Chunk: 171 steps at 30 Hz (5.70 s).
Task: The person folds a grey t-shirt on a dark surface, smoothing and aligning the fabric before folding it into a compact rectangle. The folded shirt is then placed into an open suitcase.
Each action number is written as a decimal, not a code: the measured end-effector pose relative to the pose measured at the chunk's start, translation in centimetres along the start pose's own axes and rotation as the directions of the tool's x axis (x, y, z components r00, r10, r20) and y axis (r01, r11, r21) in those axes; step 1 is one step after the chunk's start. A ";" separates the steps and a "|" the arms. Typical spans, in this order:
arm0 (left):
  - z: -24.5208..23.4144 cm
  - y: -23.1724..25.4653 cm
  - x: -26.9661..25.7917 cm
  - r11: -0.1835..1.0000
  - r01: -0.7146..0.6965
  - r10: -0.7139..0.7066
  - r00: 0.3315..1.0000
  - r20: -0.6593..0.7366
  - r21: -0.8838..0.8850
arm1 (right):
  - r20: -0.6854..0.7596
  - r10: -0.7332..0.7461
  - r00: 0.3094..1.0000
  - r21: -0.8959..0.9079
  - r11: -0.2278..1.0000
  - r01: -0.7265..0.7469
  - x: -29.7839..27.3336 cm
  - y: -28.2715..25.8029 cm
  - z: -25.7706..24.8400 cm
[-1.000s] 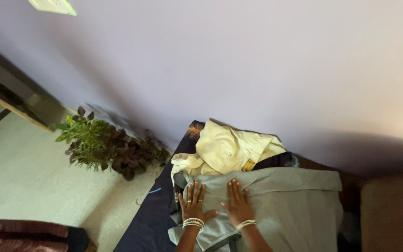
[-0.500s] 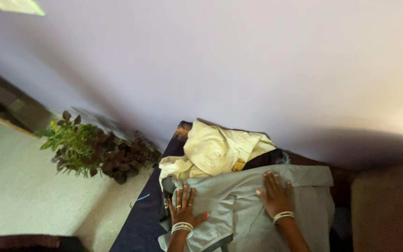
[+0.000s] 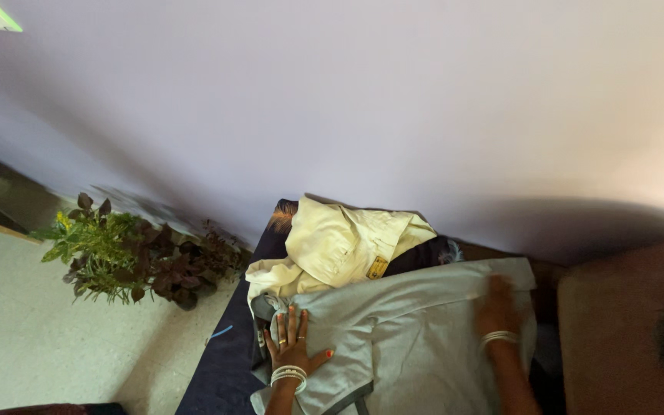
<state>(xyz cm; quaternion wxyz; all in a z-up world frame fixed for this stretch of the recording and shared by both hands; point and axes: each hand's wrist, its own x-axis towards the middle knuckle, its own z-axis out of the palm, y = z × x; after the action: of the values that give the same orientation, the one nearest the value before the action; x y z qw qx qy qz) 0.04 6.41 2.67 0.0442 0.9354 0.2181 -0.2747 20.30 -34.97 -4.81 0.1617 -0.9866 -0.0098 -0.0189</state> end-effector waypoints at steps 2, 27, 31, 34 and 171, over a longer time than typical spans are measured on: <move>0.0 0.1 0.1 1.000 -0.003 0.002 1.000 0.010 0.016 | -0.049 0.028 0.998 0.115 0.993 -0.023 0.6 1.5 -0.9; 9.4 -7.0 -9.3 0.644 -0.700 0.569 0.707 -0.420 -0.307 | 0.333 -0.038 0.942 -0.045 0.997 0.056 -30.0 3.3 -3.1; 9.5 -8.7 -11.8 0.602 -0.754 0.666 0.656 -0.354 -0.264 | 0.235 -0.166 0.958 0.076 0.985 0.152 -30.7 4.7 -4.6; 9.9 -9.0 -11.8 0.603 -0.732 0.603 0.679 -0.419 -0.317 | -0.013 -0.191 0.981 0.218 0.957 0.189 -31.2 4.8 -5.4; 5.8 -10.3 -0.5 0.922 -0.383 0.310 0.815 -0.489 -0.053 | 0.445 -0.529 0.723 0.008 0.810 0.587 -20.8 -36.8 3.2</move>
<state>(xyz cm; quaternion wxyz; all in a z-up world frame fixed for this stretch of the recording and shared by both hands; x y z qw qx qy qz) -7.65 14.33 -1.56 0.1089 0.9917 0.0679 -0.0092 -1.28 0.67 3.04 0.0761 -0.9254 -0.3403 0.1487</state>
